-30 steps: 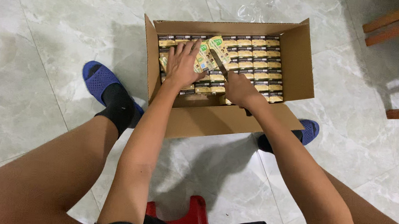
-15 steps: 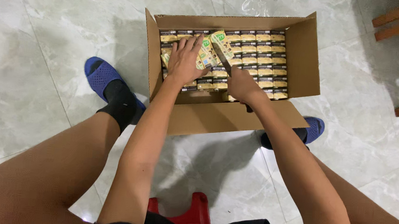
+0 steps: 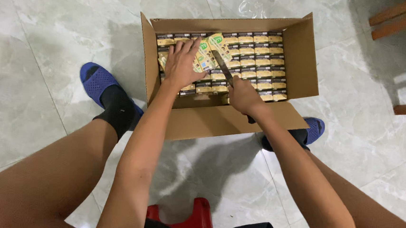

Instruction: The person uses a knife to cut open plastic-wrapped bundles of small yellow boxes inside a large cardboard carton. They repeatedly slice the plastic, separate the individual boxes, and place them back into the carton.

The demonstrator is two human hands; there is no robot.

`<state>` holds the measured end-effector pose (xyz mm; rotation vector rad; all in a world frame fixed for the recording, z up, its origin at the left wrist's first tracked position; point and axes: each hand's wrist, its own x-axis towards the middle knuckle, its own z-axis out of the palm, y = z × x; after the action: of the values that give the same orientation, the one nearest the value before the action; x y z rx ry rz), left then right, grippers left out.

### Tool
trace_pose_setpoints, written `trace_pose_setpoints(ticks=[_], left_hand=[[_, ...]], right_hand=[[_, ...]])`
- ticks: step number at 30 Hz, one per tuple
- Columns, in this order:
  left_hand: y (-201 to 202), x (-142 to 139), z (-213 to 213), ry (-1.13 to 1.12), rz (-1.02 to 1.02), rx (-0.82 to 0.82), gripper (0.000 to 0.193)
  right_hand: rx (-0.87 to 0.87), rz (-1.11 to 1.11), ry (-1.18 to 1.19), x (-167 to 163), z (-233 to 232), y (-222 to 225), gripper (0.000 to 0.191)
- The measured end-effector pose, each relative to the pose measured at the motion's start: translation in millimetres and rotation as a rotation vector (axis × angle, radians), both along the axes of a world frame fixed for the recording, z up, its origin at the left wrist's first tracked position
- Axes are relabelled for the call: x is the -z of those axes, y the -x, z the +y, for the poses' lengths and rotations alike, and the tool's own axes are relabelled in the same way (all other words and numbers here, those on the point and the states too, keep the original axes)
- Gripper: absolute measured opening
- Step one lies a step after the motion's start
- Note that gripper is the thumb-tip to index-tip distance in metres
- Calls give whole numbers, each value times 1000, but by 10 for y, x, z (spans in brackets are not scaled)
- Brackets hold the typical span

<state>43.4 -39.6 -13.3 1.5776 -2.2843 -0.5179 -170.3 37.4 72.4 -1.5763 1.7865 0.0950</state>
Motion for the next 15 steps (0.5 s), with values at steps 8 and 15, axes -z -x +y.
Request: trace_pose_setpoints(ticks=[8, 15], left_hand=[[-6, 37, 8, 42, 62, 0, 112], [6, 56, 0, 61, 40, -3, 111]], right_hand=[[-163, 59, 276, 508, -197, -68, 23], [-92, 63, 203, 606, -409, -69, 25]])
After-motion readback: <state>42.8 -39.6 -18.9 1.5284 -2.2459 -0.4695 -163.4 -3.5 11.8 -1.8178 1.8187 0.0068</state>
